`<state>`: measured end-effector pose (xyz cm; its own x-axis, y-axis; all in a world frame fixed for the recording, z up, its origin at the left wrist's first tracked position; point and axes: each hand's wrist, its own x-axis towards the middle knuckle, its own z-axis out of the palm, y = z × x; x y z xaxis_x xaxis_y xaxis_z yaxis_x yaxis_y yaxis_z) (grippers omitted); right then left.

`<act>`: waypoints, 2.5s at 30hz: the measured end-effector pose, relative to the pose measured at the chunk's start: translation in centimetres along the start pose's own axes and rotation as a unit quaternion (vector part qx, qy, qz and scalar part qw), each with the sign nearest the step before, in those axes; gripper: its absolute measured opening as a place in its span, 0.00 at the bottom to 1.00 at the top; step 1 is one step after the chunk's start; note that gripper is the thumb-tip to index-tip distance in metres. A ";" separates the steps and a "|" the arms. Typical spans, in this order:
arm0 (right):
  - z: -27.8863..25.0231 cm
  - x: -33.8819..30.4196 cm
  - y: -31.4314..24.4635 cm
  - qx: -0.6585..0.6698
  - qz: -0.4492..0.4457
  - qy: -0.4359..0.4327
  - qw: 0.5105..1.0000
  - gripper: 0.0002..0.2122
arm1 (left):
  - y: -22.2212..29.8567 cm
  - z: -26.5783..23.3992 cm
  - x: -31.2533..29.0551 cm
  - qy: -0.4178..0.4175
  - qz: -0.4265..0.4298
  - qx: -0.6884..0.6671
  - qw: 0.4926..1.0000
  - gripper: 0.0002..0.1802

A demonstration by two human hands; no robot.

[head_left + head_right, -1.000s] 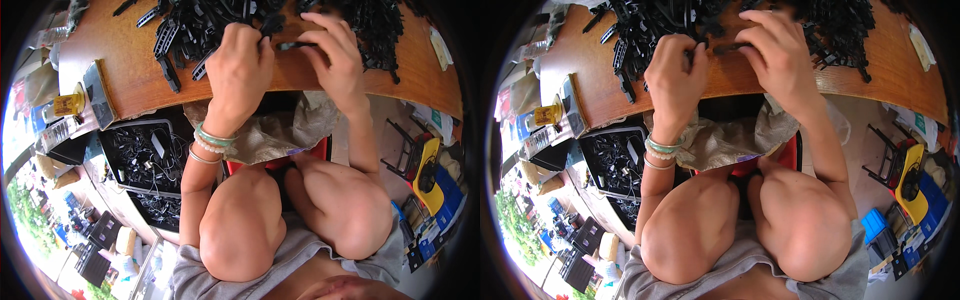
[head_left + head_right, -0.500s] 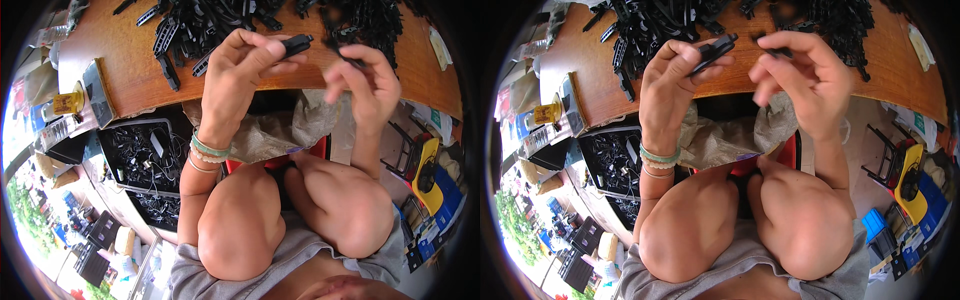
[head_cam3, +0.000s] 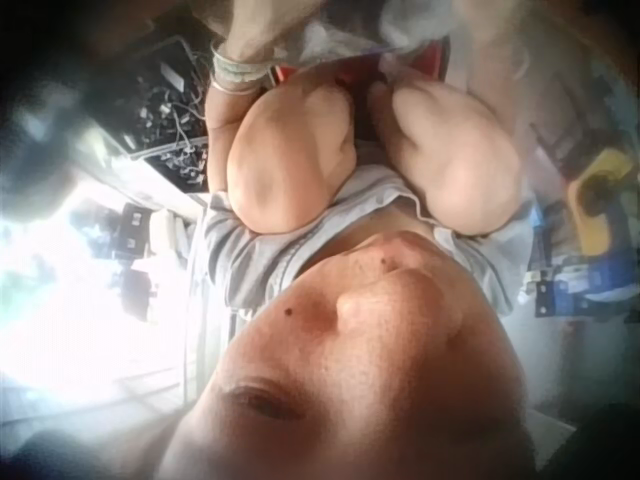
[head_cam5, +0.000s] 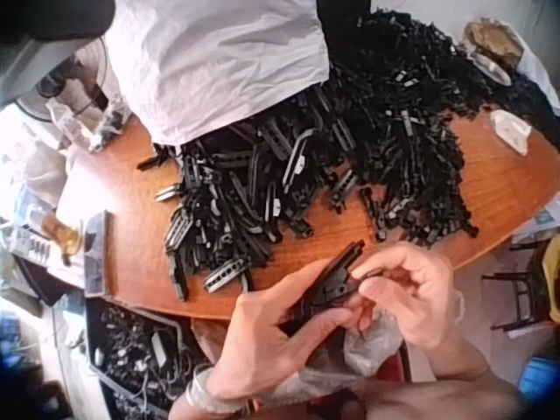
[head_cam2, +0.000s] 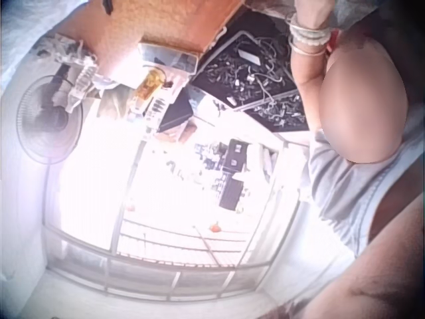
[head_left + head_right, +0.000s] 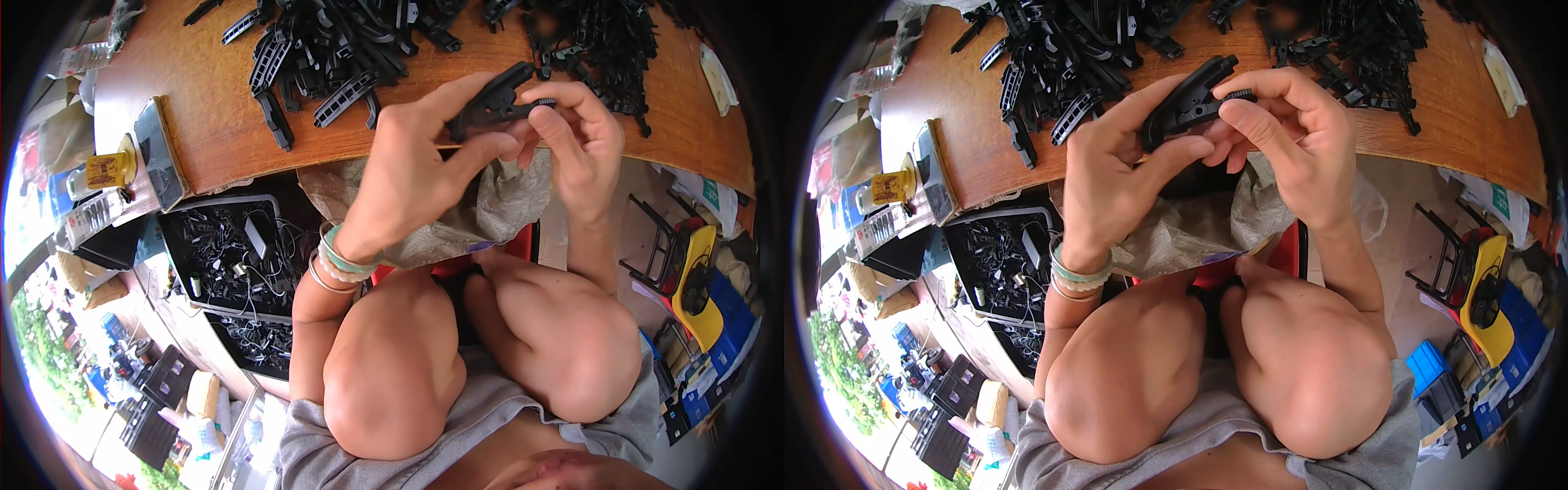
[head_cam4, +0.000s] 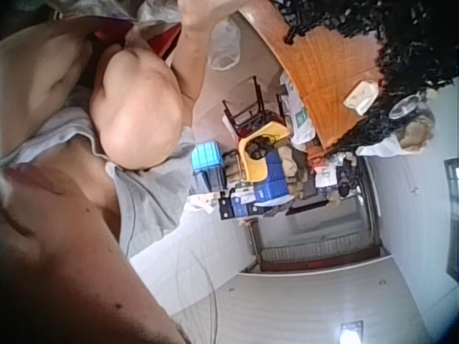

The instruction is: The person repeatedly picks up plastic components from a pile on the table, snaps the pieces together by hand to assemble them, and drops the assembled parts into a bag.

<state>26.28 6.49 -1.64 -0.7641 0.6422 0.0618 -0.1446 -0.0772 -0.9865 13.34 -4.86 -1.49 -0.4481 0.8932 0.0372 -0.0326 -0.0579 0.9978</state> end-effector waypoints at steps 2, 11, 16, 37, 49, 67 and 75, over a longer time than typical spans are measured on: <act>-0.3 -0.2 0.1 0.017 0.015 -0.001 1.000 0.08 | 0.3 0.1 -0.1 0.007 0.043 0.086 0.995 0.17; -1.1 0.2 -0.2 -0.160 -0.080 -0.049 0.983 0.16 | 0.3 -0.7 -0.1 -0.034 0.144 0.234 0.961 0.18; -0.7 0.0 0.3 -0.128 -0.101 -0.017 0.987 0.16 | -0.2 -0.5 -0.2 -0.036 0.202 0.260 0.944 0.20; -1.2 -0.7 1.1 -0.177 -0.094 -0.049 0.978 0.11 | 0.7 -1.5 -0.2 -0.070 0.113 0.234 0.963 0.14; -0.5 -0.5 0.0 -0.103 0.105 -0.174 0.974 0.10 | 0.7 -6.2 -0.4 0.125 0.102 0.458 0.874 0.07; -2.1 3.7 1.6 -0.387 -0.232 0.058 0.891 0.08 | 1.4 -5.2 -0.9 0.177 0.005 0.191 0.965 0.07; -1.0 4.7 1.6 -0.127 -0.165 0.046 0.977 0.07 | -1.5 -3.8 -0.2 0.013 0.063 -0.130 0.989 0.17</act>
<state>23.04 10.14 -3.03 -0.6414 0.6666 0.3799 -0.2036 0.3295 -0.9219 10.06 -6.64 -3.24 -0.4867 0.8597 0.1547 -0.2027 -0.2835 0.9373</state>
